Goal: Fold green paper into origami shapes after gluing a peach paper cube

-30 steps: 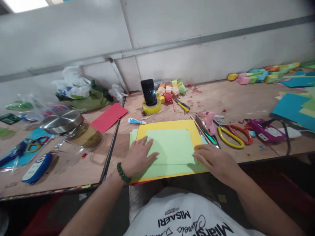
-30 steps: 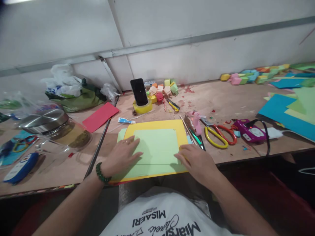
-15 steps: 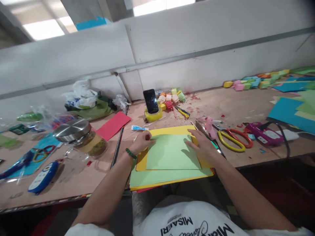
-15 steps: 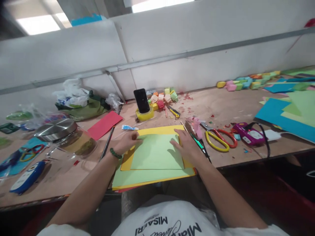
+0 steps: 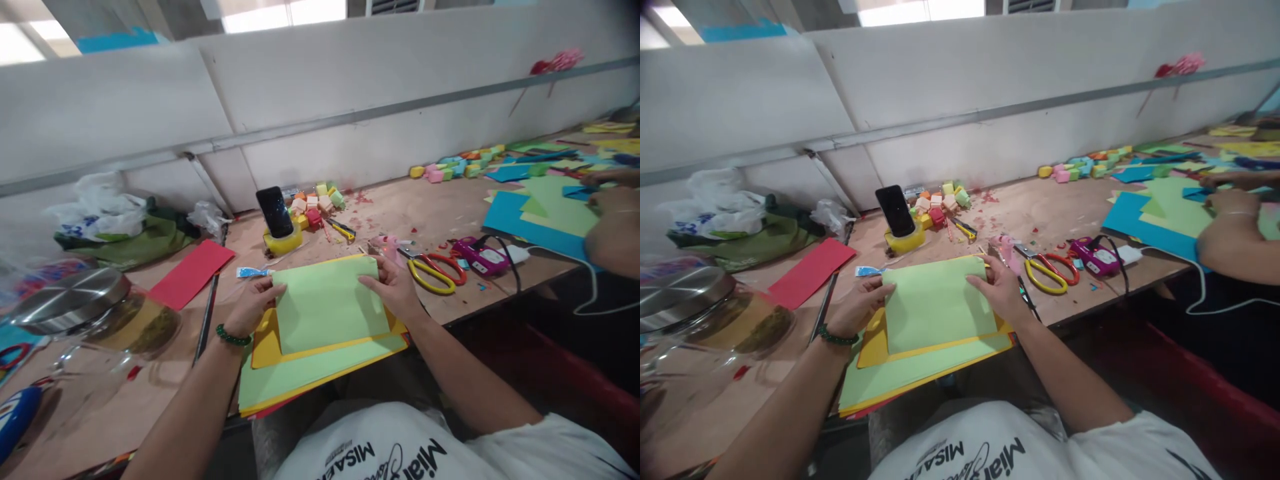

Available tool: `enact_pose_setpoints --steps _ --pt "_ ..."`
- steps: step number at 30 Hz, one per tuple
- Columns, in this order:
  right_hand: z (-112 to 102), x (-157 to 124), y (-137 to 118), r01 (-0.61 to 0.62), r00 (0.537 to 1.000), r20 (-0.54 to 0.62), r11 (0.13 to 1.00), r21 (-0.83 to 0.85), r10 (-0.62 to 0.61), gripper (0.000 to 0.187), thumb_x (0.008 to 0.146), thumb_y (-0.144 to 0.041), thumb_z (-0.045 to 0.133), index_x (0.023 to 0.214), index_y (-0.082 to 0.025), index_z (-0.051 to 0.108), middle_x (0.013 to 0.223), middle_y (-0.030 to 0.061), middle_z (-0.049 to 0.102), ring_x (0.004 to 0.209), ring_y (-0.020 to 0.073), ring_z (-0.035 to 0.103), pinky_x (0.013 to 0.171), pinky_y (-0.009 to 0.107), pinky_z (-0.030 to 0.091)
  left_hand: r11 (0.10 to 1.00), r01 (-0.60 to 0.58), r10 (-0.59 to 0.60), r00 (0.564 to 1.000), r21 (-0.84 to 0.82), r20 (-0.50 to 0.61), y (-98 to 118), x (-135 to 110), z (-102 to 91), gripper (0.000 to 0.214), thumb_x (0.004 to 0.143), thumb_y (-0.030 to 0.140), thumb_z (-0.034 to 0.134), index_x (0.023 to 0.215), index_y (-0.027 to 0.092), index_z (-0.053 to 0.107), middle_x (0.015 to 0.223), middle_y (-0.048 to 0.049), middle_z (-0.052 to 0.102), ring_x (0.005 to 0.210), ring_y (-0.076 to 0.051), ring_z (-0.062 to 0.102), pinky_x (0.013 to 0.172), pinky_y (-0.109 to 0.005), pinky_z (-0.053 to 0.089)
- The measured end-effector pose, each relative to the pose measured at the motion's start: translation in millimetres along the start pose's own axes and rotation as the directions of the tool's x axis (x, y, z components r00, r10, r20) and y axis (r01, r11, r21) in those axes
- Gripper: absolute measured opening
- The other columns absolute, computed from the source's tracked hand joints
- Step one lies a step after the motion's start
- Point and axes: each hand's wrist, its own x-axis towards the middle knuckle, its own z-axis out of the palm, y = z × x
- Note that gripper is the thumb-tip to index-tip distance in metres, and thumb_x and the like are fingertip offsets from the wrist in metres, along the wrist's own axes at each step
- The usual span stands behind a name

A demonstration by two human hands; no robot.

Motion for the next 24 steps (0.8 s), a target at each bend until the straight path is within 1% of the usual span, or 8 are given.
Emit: enact_pose_setpoints --steps 4,8,12,16,20,24 --pt "-2.1 -0.7 0.0 0.0 1.0 0.012 1.0 -0.012 0.0 0.044 0.068 -0.044 0.079 0.102 -0.02 0.063 0.074 -0.0002 0.074 0.065 0.0178 0.07 0.062 0.03 0.057 1.0 -0.008 0.008 1.0 -0.011 -0.017 -0.1 0.8 -0.7 0.038 0.053 0.043 0.087 0.068 0.015 0.065 0.062 0.0003 0.065 0.057 -0.014 0.06 0.055 -0.024 0.046" --pt "-4.3 -2.2 0.8 0.006 1.0 -0.017 0.998 -0.07 -0.008 0.04 0.07 -0.046 0.077 0.098 -0.021 0.064 0.07 -0.0012 0.072 0.06 0.0168 0.067 0.058 0.028 0.055 0.999 -0.004 0.004 1.0 -0.034 -0.015 -0.1 0.7 -1.0 0.038 0.053 0.043 0.087 0.069 0.015 0.066 0.063 0.0001 0.066 0.058 -0.014 0.061 0.057 -0.025 0.047" --pt "-5.6 -2.5 5.3 0.026 0.999 -0.035 0.993 -0.115 -0.03 0.042 0.071 -0.047 0.075 0.102 -0.021 0.063 0.073 0.0002 0.074 0.064 0.0181 0.069 0.059 0.029 0.056 0.998 -0.021 0.02 1.0 -0.052 -0.022 -1.4 0.0 -1.7 0.039 0.053 0.044 0.087 0.067 0.015 0.066 0.059 0.0012 0.063 0.055 -0.013 0.059 0.054 -0.024 0.047" --pt "-6.4 -1.3 9.9 0.057 0.997 -0.042 0.983 -0.175 -0.065 0.041 0.072 -0.046 0.074 0.102 -0.02 0.063 0.077 0.0019 0.075 0.068 0.019 0.07 0.061 0.03 0.056 0.996 -0.037 0.034 0.999 -0.081 -0.039 -4.3 -0.3 -3.2 0.039 0.053 0.042 0.088 0.07 0.014 0.066 0.061 0.0009 0.064 0.056 -0.012 0.058 0.054 -0.023 0.046" --pt "-6.3 -0.8 9.8 0.054 0.997 -0.038 0.983 -0.173 -0.062 0.042 0.072 -0.046 0.075 0.103 -0.021 0.062 0.079 0.0028 0.075 0.07 0.0197 0.071 0.065 0.031 0.057 0.995 -0.047 0.045 0.998 -0.083 -0.033 -5.2 -0.8 -3.8 0.04 0.053 0.041 0.088 0.069 0.013 0.065 0.062 0.0016 0.063 0.055 -0.01 0.057 0.055 -0.022 0.045" --pt "-5.9 -0.4 9.1 0.063 0.995 -0.067 0.985 -0.162 -0.074 0.046 0.069 -0.046 0.077 0.104 -0.021 0.062 0.08 0.0029 0.076 0.073 0.0203 0.071 0.067 0.033 0.057 0.995 -0.078 0.075 0.996 -0.057 -0.054 -4.1 -1.7 -3.2 0.041 0.053 0.043 0.088 0.065 0.014 0.061 0.06 0.0028 0.06 0.053 -0.009 0.053 0.052 -0.021 0.043"
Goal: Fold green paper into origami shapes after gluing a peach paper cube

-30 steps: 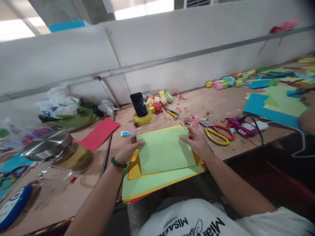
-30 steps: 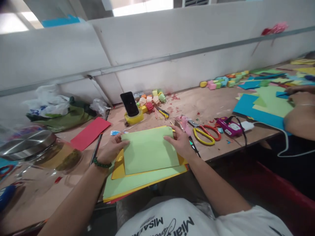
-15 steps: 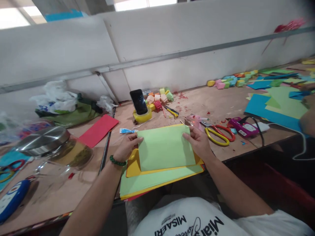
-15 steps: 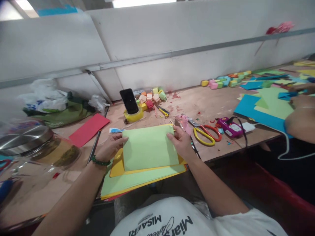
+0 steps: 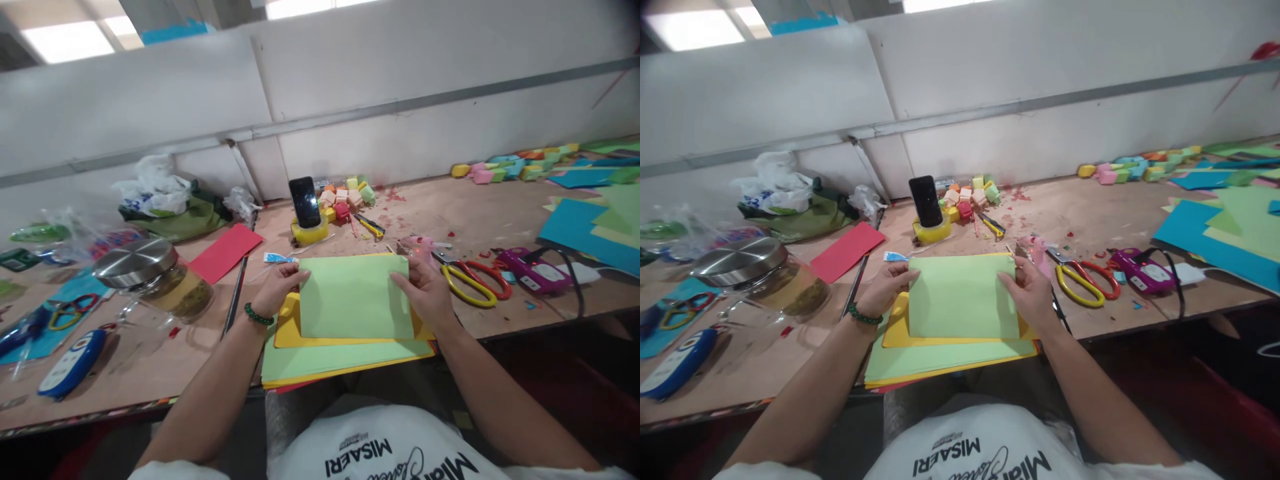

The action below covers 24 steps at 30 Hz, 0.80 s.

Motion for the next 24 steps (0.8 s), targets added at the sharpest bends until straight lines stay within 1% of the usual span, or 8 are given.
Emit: enact_pose_setpoints --steps 5,9,13,18,22,24 --pt "0.7 0.5 0.4 0.003 1.0 -0.004 1.0 0.016 -0.003 0.046 0.068 -0.045 0.078 0.103 -0.021 0.062 0.079 0.0023 0.075 0.072 0.0197 0.071 0.067 0.033 0.058 0.999 -0.04 0.04 0.999 0.029 -0.004 -0.1 -0.5 0.0 0.042 0.056 0.045 0.086 0.06 0.014 0.058 0.056 0.0035 0.056 0.051 -0.007 0.049 0.05 -0.02 0.04" --pt "-0.3 0.9 2.0 0.005 1.0 0.0 1.0 0.004 -0.005 0.046 0.068 -0.044 0.077 0.104 -0.021 0.062 0.078 0.0022 0.075 0.071 0.0196 0.071 0.066 0.032 0.057 0.998 -0.048 0.048 0.999 0.036 0.003 -2.1 0.4 -1.5 0.042 0.058 0.046 0.085 0.06 0.015 0.058 0.056 0.0035 0.055 0.051 -0.008 0.05 0.051 -0.02 0.041" --pt "-1.8 0.8 4.2 0.007 1.0 0.007 1.0 -0.015 -0.007 0.047 0.069 -0.044 0.076 0.107 -0.02 0.061 0.083 0.0035 0.075 0.076 0.0206 0.071 0.07 0.034 0.058 0.997 -0.063 0.063 0.998 0.045 -0.009 -3.1 0.7 -2.4 0.043 0.06 0.047 0.084 0.059 0.015 0.056 0.055 0.0039 0.054 0.05 -0.007 0.049 0.05 -0.019 0.04" --pt "-0.8 0.2 4.4 0.022 1.0 0.019 0.999 -0.03 -0.022 0.047 0.07 -0.042 0.075 0.109 -0.021 0.06 0.082 0.0037 0.075 0.078 0.0209 0.071 0.071 0.034 0.057 0.997 -0.042 0.042 0.999 0.06 -0.005 -2.0 -1.2 -2.3 0.044 0.061 0.051 0.081 0.061 0.015 0.056 0.057 0.003 0.055 0.052 -0.009 0.051 0.051 -0.021 0.042" --pt "-0.3 1.9 4.0 0.037 0.999 0.032 0.994 -0.107 -0.033 0.046 0.071 -0.042 0.071 0.11 -0.02 0.059 0.079 0.0026 0.072 0.075 0.0199 0.069 0.068 0.033 0.055 0.992 -0.026 0.028 1.0 0.126 -0.011 -0.9 -0.2 -2.1 0.044 0.06 0.054 0.079 0.062 0.016 0.057 0.058 0.0021 0.055 0.053 -0.01 0.05 0.052 -0.023 0.042" --pt "-0.6 3.0 3.3 0.056 0.998 0.033 0.975 -0.213 -0.05 0.046 0.071 -0.041 0.068 0.111 -0.018 0.059 0.074 0.0007 0.068 0.067 0.0178 0.065 0.062 0.031 0.053 0.973 -0.075 0.082 0.996 0.216 -0.024 -1.4 2.0 -1.9 0.042 0.063 0.052 0.075 0.058 0.017 0.054 0.055 0.0032 0.05 0.051 -0.01 0.046 0.05 -0.022 0.037"
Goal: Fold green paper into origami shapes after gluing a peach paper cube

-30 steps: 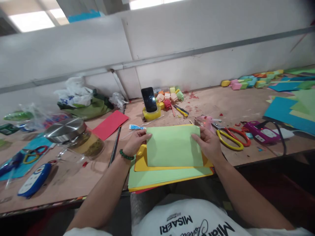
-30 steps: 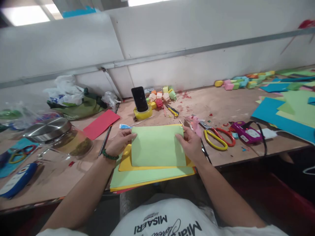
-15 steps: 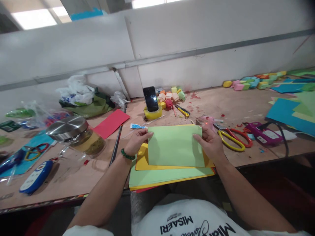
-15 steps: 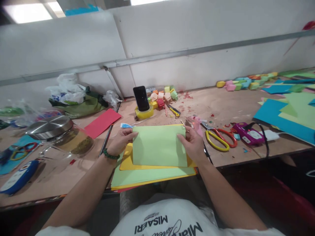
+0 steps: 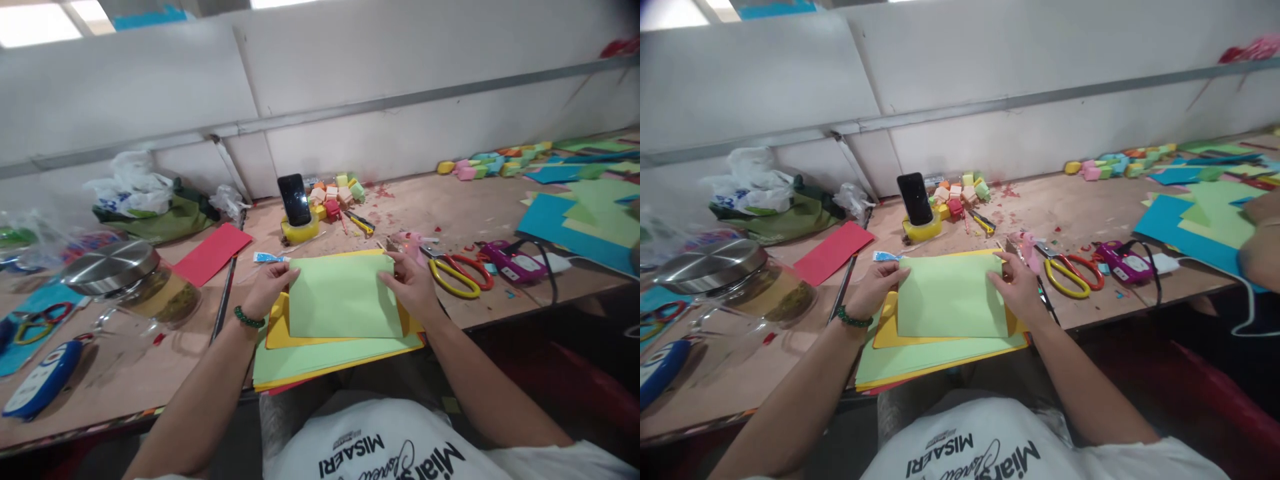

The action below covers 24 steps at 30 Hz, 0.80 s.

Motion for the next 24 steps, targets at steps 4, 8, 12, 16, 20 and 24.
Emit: enact_pose_setpoints --steps 4,8,12,16,20,24 --pt "-1.2 -0.1 -2.5 0.058 0.998 0.011 0.939 -0.338 -0.058 0.043 0.074 -0.033 0.062 0.114 -0.017 0.061 0.067 -0.003 0.058 0.058 0.0144 0.054 0.059 0.029 0.047 0.943 -0.116 0.145 0.987 0.312 -0.069 -6.4 6.1 3.3 0.041 0.072 0.041 0.065 0.048 0.019 0.041 0.049 0.0046 0.036 0.05 -0.009 0.034 0.05 -0.023 0.026" --pt "-0.7 -1.1 -2.6 0.102 0.992 0.124 0.82 -0.563 -0.038 0.047 0.076 -0.025 0.057 0.122 -0.015 0.058 0.07 -0.001 0.06 0.063 0.0164 0.055 0.063 0.029 0.045 0.877 -0.092 0.163 0.98 0.472 -0.112 -18.4 11.8 8.2 0.037 0.07 0.028 0.064 0.045 0.019 0.037 0.047 0.0046 0.033 0.051 -0.01 0.032 0.051 -0.026 0.02" --pt "0.6 -0.1 1.4 0.102 0.983 0.18 0.701 -0.706 0.039 0.052 0.079 -0.023 0.054 0.131 -0.014 0.053 0.078 0.0036 0.065 0.069 0.0196 0.06 0.065 0.03 0.046 0.849 -0.037 0.127 0.983 0.527 -0.136 -27.3 12.8 11.0 0.015 0.067 0.021 0.067 0.059 0.02 0.054 0.051 0.0044 0.045 0.053 -0.013 0.039 0.052 -0.026 0.021" --pt "1.2 -0.4 6.6 0.211 0.977 0.195 0.594 -0.776 -0.092 0.055 0.081 -0.024 0.055 0.134 -0.013 0.05 0.1 0.0117 0.067 0.092 0.0261 0.062 0.077 0.036 0.049 0.681 -0.086 0.232 0.967 0.727 -0.103 -28.6 11.6 12.3 0.027 0.073 0.02 0.068 0.098 0.021 0.06 0.08 -0.0019 0.06 0.073 -0.02 0.054 0.063 -0.029 0.037" --pt "2.1 -3.1 5.1 0.374 0.926 0.299 0.465 -0.803 -0.231 0.034 0.084 -0.02 0.053 0.115 -0.014 0.063 0.111 0.0147 0.064 0.103 0.0291 0.056 0.087 0.041 0.045 0.385 -0.401 0.323 0.902 0.831 0.285 -26.8 14.8 14.6 0.013 0.083 0.01 0.053 0.089 0.017 0.063 0.093 -0.0089 0.062 0.089 -0.023 0.056 0.078 -0.034 0.043" --pt "0.4 -2.0 -3.9 0.466 0.879 0.459 0.431 -0.773 -0.128 0.025 0.088 -0.014 0.048 0.09 -0.018 0.072 0.098 0.0095 0.07 0.097 0.0264 0.057 0.085 0.038 0.043 0.215 -0.559 0.277 0.821 0.801 0.499 -25.9 14.5 13.2 0.028 0.091 0.009 0.04 0.088 0.017 0.067 0.09 -0.0098 0.066 0.085 -0.021 0.057 0.078 -0.034 0.042"
